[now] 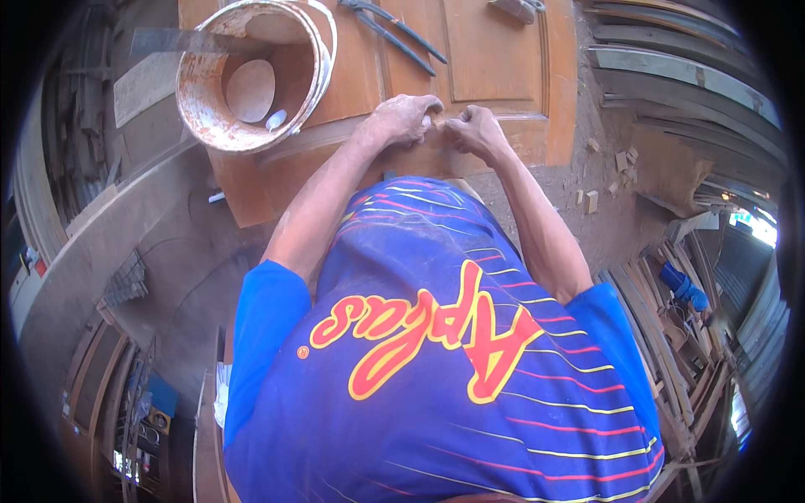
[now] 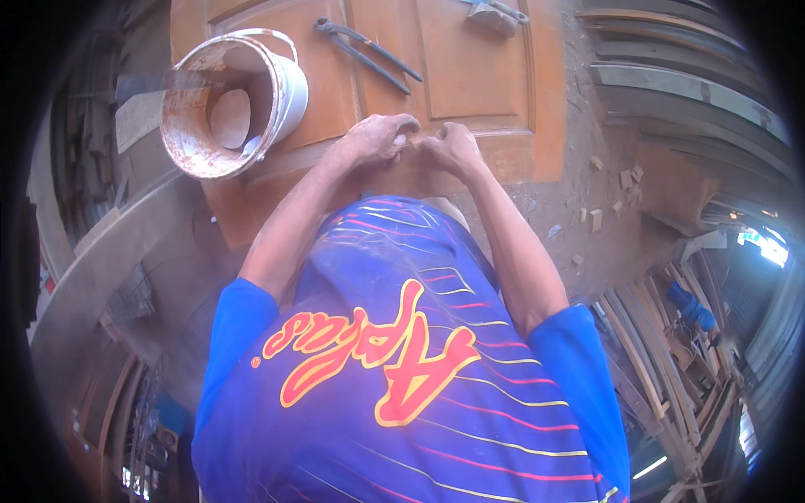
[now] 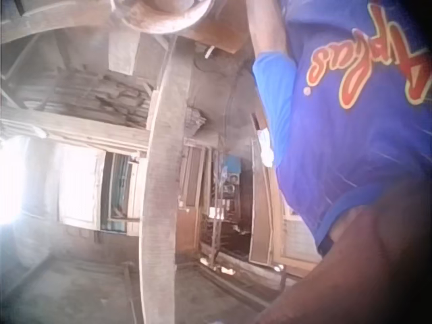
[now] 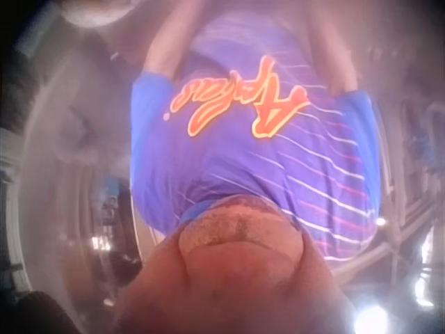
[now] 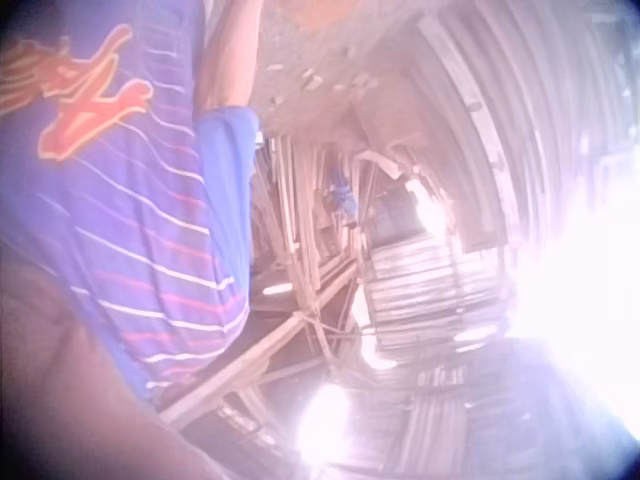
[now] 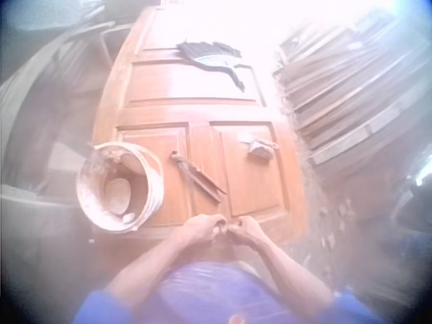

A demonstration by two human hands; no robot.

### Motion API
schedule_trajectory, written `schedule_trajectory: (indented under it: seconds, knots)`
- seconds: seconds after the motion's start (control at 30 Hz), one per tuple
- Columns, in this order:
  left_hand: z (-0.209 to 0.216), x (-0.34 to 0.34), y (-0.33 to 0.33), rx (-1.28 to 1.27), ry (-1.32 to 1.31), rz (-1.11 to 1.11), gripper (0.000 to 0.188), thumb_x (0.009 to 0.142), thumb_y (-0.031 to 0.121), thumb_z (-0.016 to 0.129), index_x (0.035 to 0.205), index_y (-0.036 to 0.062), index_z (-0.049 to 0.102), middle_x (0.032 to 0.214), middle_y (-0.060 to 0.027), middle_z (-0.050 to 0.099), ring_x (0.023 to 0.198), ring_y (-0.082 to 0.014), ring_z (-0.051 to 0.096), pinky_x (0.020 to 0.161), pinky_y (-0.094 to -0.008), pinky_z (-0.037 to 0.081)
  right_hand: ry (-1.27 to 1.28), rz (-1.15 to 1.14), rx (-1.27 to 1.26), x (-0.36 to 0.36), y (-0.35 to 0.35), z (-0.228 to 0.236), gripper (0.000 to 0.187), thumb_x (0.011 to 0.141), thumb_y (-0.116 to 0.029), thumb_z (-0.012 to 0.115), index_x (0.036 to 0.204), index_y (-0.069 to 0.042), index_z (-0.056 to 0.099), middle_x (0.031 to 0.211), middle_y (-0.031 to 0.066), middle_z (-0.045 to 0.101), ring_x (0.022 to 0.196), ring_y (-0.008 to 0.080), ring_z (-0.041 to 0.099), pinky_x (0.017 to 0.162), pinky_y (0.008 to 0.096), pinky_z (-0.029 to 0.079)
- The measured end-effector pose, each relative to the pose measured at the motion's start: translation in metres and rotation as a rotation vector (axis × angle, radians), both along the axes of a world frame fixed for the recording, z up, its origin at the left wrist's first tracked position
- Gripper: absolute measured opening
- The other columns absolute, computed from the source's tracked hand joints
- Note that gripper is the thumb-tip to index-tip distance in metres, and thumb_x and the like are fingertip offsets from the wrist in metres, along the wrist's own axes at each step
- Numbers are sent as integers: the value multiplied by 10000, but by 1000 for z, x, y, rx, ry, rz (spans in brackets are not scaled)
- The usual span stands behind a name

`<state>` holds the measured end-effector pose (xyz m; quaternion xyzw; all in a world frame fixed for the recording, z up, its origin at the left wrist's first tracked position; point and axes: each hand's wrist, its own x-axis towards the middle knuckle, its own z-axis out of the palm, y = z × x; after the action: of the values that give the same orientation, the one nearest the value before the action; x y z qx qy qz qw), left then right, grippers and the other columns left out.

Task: The person takes putty from a container by hand and applies it onto the seams and edges of a wooden door, smoothing it along the surface with their fingers.

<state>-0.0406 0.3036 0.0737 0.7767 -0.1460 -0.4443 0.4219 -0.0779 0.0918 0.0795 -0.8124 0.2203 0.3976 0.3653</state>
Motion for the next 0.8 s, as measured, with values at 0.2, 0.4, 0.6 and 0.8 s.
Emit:
schedule_trajectory:
  seconds: [0.2,0.4,0.6,0.8]
  knots:
    - [-22,-25,5,-33,-289,65,436,982,115,558,1403,175,655,881,-172,776,856,-344,772,870,-487,593,-182,76,-144,-31,2,-1,382,872,-354,805,907,14,711,944,270,763,944,390,754,855,481,570]
    - [-11,-50,15,99,-478,-52,505,967,135,599,1461,233,634,927,-205,769,864,-394,757,786,-534,597,-220,29,-154,-33,13,0,406,908,-385,794,928,13,715,973,273,763,957,402,751,862,480,572]
    - [-21,-80,32,28,-598,21,517,961,132,611,1470,220,630,872,-202,755,779,-394,741,729,-544,585,-264,0,-121,-39,16,-10,457,946,-436,758,951,18,713,985,274,763,975,439,743,882,508,565]
    - [-13,-77,27,80,-558,41,561,976,143,605,1531,214,566,836,-200,744,753,-389,735,714,-548,577,-417,6,-210,-50,35,-10,404,1029,-407,658,1038,-9,730,980,295,750,1007,493,719,881,554,546]
